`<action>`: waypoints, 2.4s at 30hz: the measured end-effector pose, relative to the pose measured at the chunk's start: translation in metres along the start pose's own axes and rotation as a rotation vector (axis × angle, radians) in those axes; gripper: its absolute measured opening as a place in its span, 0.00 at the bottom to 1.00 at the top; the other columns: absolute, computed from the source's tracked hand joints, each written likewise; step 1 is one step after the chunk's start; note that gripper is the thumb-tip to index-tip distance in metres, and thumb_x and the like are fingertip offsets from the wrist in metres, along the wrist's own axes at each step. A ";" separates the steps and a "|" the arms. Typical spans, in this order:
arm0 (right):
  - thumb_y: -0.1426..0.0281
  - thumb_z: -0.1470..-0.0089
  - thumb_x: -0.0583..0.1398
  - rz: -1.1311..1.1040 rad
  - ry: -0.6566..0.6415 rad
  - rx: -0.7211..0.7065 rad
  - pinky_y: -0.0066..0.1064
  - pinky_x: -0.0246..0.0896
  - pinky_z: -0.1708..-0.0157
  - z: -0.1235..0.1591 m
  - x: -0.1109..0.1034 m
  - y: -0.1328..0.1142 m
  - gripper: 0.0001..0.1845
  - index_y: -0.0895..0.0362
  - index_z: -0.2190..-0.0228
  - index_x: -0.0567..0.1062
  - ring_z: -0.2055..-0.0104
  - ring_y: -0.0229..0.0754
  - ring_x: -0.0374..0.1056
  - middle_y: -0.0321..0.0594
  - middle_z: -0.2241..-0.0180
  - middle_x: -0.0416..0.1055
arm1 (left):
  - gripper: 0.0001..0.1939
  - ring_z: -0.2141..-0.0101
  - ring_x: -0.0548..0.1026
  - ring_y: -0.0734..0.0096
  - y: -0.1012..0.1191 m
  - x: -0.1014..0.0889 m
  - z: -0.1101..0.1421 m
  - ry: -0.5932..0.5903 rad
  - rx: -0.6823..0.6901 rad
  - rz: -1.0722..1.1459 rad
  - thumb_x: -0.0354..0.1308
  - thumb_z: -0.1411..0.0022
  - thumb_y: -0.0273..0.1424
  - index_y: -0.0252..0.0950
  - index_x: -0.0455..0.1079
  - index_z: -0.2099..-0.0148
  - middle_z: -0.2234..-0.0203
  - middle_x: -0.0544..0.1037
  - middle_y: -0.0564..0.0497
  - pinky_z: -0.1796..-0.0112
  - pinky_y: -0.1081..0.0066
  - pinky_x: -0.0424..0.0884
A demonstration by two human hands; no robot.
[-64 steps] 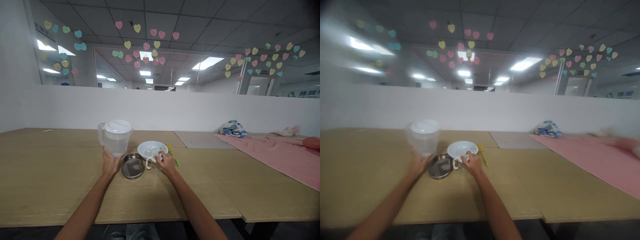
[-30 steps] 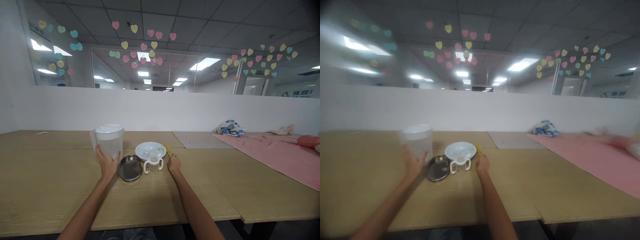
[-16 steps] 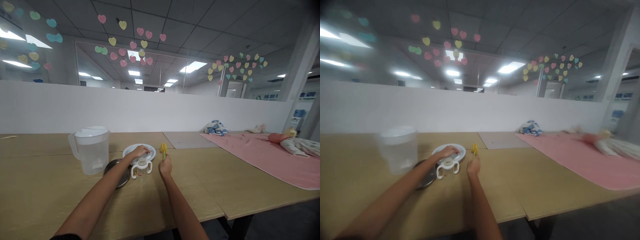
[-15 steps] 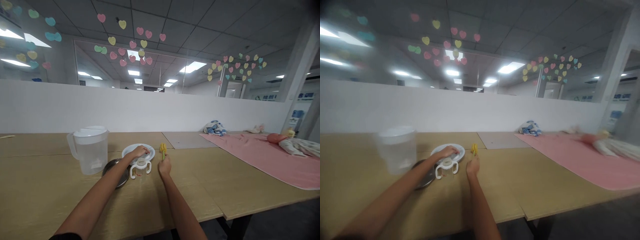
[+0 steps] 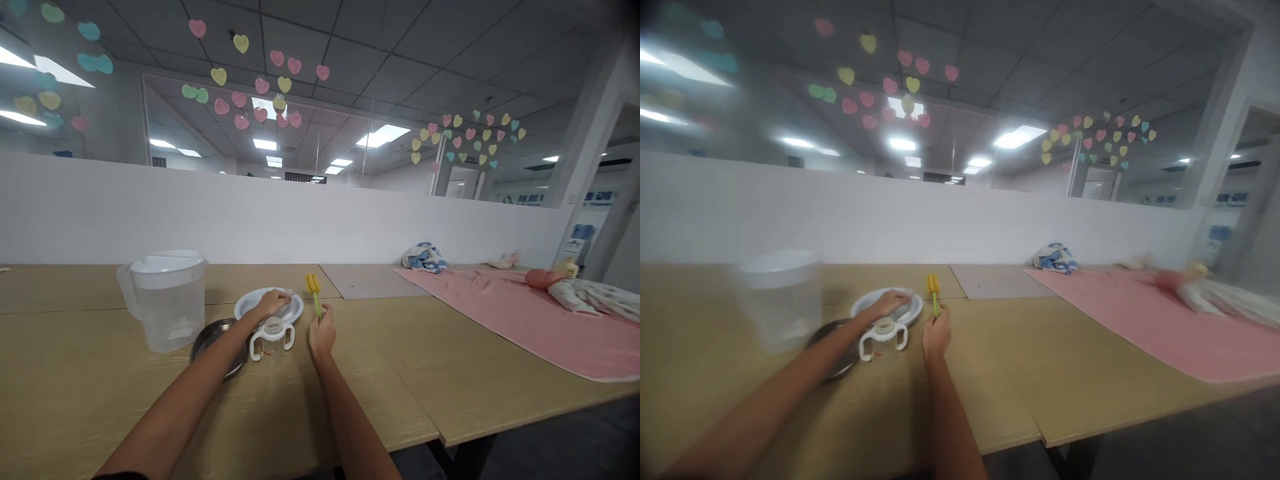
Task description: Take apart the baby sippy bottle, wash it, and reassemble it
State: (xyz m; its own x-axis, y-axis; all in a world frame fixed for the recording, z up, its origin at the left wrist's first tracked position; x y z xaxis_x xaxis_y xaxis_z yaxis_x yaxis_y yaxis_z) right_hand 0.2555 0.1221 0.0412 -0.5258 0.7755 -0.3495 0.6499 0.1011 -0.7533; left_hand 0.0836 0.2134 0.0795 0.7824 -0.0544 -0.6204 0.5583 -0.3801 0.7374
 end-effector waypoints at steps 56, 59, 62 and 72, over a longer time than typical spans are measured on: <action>0.69 0.46 0.51 0.189 -0.196 -0.270 0.25 0.47 0.75 0.007 0.010 -0.032 0.15 0.56 0.60 0.73 0.73 0.39 0.65 0.40 0.71 0.74 | 0.04 0.79 0.69 0.71 -0.061 -0.102 0.132 0.579 -0.150 0.025 0.56 0.56 0.30 0.37 0.63 0.79 0.85 0.69 0.56 0.75 0.74 0.62; 0.69 0.46 0.51 0.187 -0.218 -0.281 0.25 0.48 0.75 0.008 0.012 -0.033 0.15 0.56 0.60 0.73 0.72 0.38 0.66 0.39 0.70 0.74 | 0.05 0.82 0.68 0.72 -0.063 -0.098 0.134 0.522 -0.188 -0.019 0.54 0.53 0.30 0.37 0.64 0.79 0.86 0.69 0.55 0.77 0.74 0.60; 0.69 0.45 0.51 0.191 -0.222 -0.293 0.25 0.48 0.75 0.009 0.013 -0.034 0.14 0.56 0.60 0.73 0.71 0.38 0.66 0.39 0.69 0.74 | 0.05 0.81 0.69 0.71 -0.067 -0.094 0.132 0.472 -0.210 -0.074 0.55 0.54 0.30 0.37 0.64 0.79 0.86 0.70 0.55 0.77 0.74 0.58; 0.69 0.45 0.52 0.232 -0.239 -0.317 0.25 0.46 0.75 0.010 0.015 -0.037 0.13 0.55 0.60 0.73 0.71 0.38 0.67 0.40 0.68 0.75 | 0.13 0.67 0.74 0.58 -0.050 -0.099 0.125 0.459 -0.156 -0.242 0.51 0.46 0.38 0.37 0.73 0.70 0.72 0.78 0.43 0.66 0.67 0.63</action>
State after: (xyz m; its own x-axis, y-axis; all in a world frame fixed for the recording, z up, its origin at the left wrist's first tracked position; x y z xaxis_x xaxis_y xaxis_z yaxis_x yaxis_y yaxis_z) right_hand 0.2183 0.1240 0.0586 -0.4342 0.6383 -0.6356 0.8816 0.1561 -0.4454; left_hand -0.0567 0.1228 0.0706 0.6468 0.4397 -0.6232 0.7447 -0.1878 0.6404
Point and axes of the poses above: each hand's wrist, its own z-axis away from the middle knuckle, its own x-axis out of the palm, y = z × x, the point moved 9 cm from there along -z, towards the middle knuckle
